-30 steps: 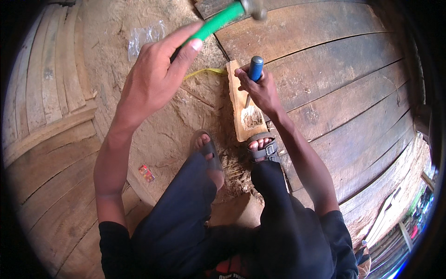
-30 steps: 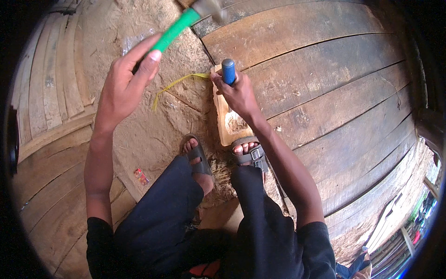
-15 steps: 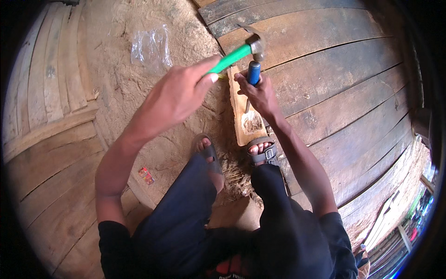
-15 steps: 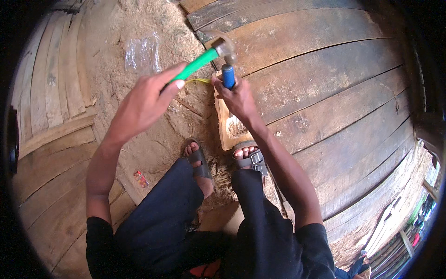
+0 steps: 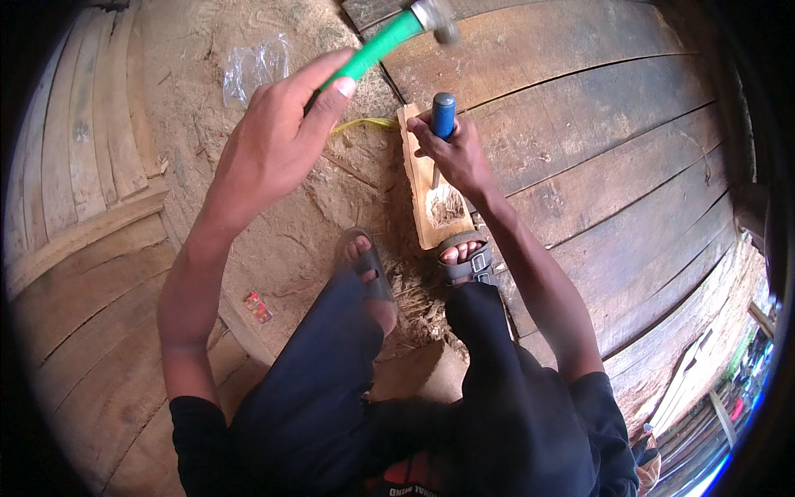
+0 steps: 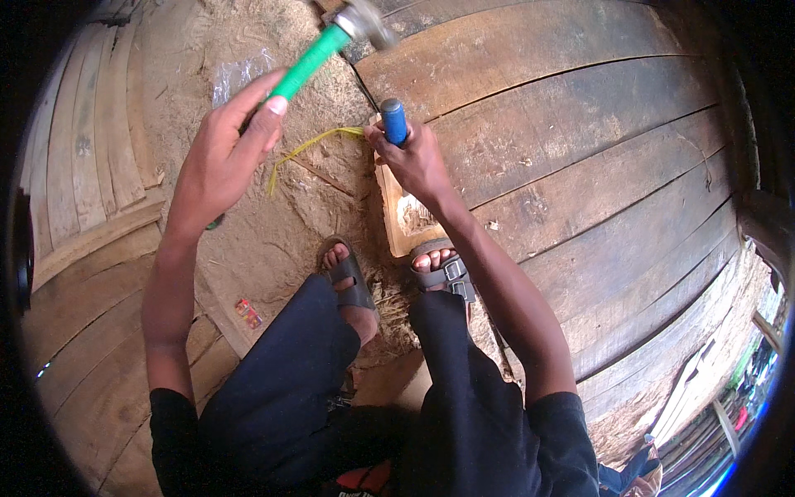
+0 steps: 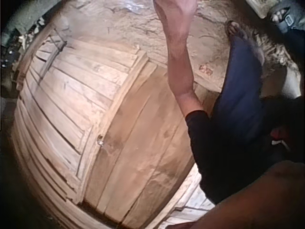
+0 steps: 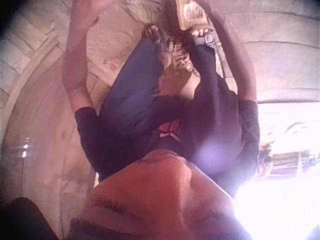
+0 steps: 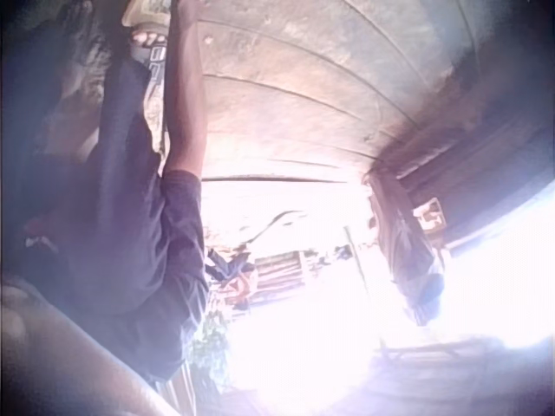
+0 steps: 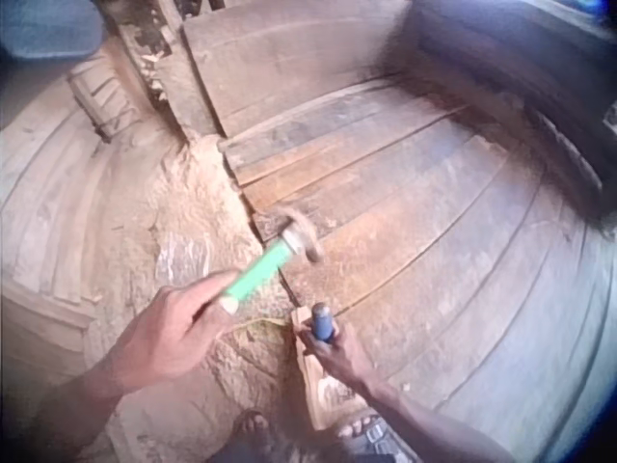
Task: The person uses a chisel and hammer to carve a small wooden block placed on a wooden floor. They repeatedly strike the chisel to remove wood shavings, occasionally repositioning the block and clearing debris.
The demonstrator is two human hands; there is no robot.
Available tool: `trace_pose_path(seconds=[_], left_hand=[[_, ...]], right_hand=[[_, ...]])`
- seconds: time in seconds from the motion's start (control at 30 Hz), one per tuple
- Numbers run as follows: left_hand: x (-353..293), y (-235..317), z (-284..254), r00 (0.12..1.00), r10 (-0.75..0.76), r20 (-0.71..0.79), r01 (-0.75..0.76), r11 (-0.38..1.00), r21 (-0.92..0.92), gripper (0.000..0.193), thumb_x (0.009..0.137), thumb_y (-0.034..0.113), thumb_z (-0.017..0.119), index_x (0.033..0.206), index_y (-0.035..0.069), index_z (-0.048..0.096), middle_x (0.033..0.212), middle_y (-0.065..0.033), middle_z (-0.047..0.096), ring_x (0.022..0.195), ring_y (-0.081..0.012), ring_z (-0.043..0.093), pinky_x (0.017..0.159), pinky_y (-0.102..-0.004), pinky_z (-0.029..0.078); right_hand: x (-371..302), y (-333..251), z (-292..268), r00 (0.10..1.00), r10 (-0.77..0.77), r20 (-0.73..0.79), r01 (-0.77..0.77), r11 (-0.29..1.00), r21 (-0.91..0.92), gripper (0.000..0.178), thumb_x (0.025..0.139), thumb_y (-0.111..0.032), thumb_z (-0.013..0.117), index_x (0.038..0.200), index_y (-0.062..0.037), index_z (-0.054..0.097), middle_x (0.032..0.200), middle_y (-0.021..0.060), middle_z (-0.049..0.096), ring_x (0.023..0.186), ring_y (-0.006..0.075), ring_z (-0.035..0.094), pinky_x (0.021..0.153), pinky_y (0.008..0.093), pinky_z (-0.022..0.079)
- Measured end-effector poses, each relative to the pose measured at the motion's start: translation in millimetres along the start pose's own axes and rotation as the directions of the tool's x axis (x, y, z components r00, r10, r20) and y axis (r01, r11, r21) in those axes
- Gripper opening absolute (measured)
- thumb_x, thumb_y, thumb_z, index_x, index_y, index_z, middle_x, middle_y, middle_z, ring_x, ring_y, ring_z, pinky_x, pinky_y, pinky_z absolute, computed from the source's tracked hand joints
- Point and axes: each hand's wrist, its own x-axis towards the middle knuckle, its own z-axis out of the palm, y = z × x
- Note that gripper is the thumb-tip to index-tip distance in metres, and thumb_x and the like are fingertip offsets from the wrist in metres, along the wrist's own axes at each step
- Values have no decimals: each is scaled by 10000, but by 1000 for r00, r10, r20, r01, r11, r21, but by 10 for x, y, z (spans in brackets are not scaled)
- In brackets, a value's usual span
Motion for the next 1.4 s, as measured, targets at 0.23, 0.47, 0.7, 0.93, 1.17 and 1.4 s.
trace_pose_path(seconds=[0.23,0.47,0.7,0.93,1.17,1.4], left_hand=[[-62,-78,-31,990,-141,28,141,913,-383,364,1022,202,461,1312,-18,478,723,17,490,565,-30,380,483,-202,322],[4,-189,-15,988,64,-142,-101,957,-273,325,1036,205,439,1265,-14,509,754,19,493,611,-49,405,552,-215,349],[83,-47,-237,999,-38,9,36,985,168,320,1035,304,483,1162,25,574,686,38,446,619,-57,397,555,-249,336],[169,-40,-247,996,72,-49,-68,994,83,385,1010,388,525,998,11,601,651,27,408,617,-60,373,543,-258,303],[285,57,-271,998,19,-64,-3,973,229,483,1003,456,516,826,11,576,624,32,355,600,-70,345,522,-279,290],[332,-53,-196,982,-43,184,-27,932,363,519,994,503,505,791,29,561,591,24,377,562,-83,366,484,-299,305]], right_hand=[[249,-19,-97,983,-163,78,156,984,85,211,894,-162,674,1002,19,659,894,94,663,898,166,632,862,332,529],[376,-1,-40,975,-75,207,50,991,124,185,922,-146,575,986,-16,692,584,-20,499,497,74,445,479,238,341],[378,144,49,979,-204,0,204,979,13,188,874,-136,577,924,-53,739,593,-11,509,533,75,458,489,275,353],[362,91,-182,982,20,190,-101,898,428,129,864,-59,563,860,5,676,543,-27,459,440,57,381,410,237,264],[316,22,-117,961,-15,276,-61,963,263,145,884,-92,538,860,23,621,534,-49,384,429,57,323,427,235,227],[357,80,-60,971,-25,238,-44,958,282,108,844,-74,565,824,-2,642,586,-23,463,465,68,380,433,242,260]])
